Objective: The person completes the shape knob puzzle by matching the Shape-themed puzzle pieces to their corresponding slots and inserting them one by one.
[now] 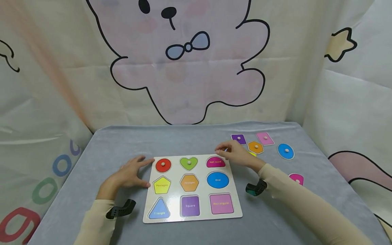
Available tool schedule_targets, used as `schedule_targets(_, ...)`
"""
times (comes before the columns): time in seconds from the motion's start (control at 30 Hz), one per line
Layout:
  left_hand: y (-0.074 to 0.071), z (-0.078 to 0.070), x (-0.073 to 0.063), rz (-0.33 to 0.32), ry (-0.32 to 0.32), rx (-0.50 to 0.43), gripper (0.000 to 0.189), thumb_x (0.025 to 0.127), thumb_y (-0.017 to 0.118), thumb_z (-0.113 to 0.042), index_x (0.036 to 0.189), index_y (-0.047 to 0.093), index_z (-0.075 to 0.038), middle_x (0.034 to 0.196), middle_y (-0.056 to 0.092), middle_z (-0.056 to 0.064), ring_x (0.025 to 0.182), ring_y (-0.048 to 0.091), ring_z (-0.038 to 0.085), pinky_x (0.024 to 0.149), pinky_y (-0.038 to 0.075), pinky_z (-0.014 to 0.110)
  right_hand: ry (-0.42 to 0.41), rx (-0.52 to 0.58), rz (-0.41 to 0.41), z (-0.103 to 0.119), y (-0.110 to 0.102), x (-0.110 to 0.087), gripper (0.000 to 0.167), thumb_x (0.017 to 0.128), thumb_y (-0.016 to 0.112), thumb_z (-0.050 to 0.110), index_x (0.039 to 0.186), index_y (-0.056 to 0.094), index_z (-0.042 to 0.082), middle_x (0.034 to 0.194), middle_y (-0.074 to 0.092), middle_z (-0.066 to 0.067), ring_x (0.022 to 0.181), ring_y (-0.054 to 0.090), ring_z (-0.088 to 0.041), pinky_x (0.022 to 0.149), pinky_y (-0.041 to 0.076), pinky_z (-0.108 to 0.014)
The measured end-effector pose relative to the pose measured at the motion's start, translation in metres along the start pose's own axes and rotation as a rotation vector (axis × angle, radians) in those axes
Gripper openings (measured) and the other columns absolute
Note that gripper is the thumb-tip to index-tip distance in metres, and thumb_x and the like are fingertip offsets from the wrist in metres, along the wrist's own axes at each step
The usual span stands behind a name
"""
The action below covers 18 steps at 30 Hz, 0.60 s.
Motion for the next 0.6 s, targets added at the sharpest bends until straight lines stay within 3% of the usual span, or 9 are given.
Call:
schedule_targets(0.23,0.0,0.0,0.001,-0.006,-0.007,-0.004,0.099,0.068,0.092,-0.044,0.153,0.046,-0.022,0.16,0.031,0.029,0.145,0.026,0.056,0.109,0.021,0.082,-0.03,0.022,-0.041,-0.009,-0.023,-0.015,0.024,0.098,0.065,0.013,0.113,0.072,-0.005,0.1,0.069,-0.02,0.076,0.058,-0.024,0.061,0.054,-0.023)
schedule_targets(0.43,-0.002,0.0,0.0,-0.01,0.0,0.005,0.099,0.068,0.092,-0.043,0.153,0.045,-0.021,0.159,0.031,0.029,0.145,0.027,0.056,0.109,0.022,0.082,0.04,-0.037,-0.063,-0.022,-0.041,-0.023,0.028,0.098,0.066,0.019,0.115,0.071,-0.002,0.101,0.07,-0.015,0.08,0.058,-0.021,0.062,0.052,-0.021)
schedule_targets(0.6,-0.001,0.0,0.0,-0.004,-0.004,0.001,0.099,0.069,0.091,-0.044,0.153,0.045,-0.023,0.16,0.031,0.028,0.145,0.027,0.056,0.109,0.022,0.082,0.087,-0.044,-0.051,-0.035,-0.057,-0.033,0.032,0.099,0.065,0.022,0.12,0.069,-0.002,0.106,0.069,-0.019,0.084,0.058,-0.022,0.065,0.055,-0.025)
Point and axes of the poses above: each hand's wrist, its own x-axis towards the middle knuckle, its own y-axis out of the palm, z = x × y, the point moved 8 cm from there along x, towards the middle knuckle
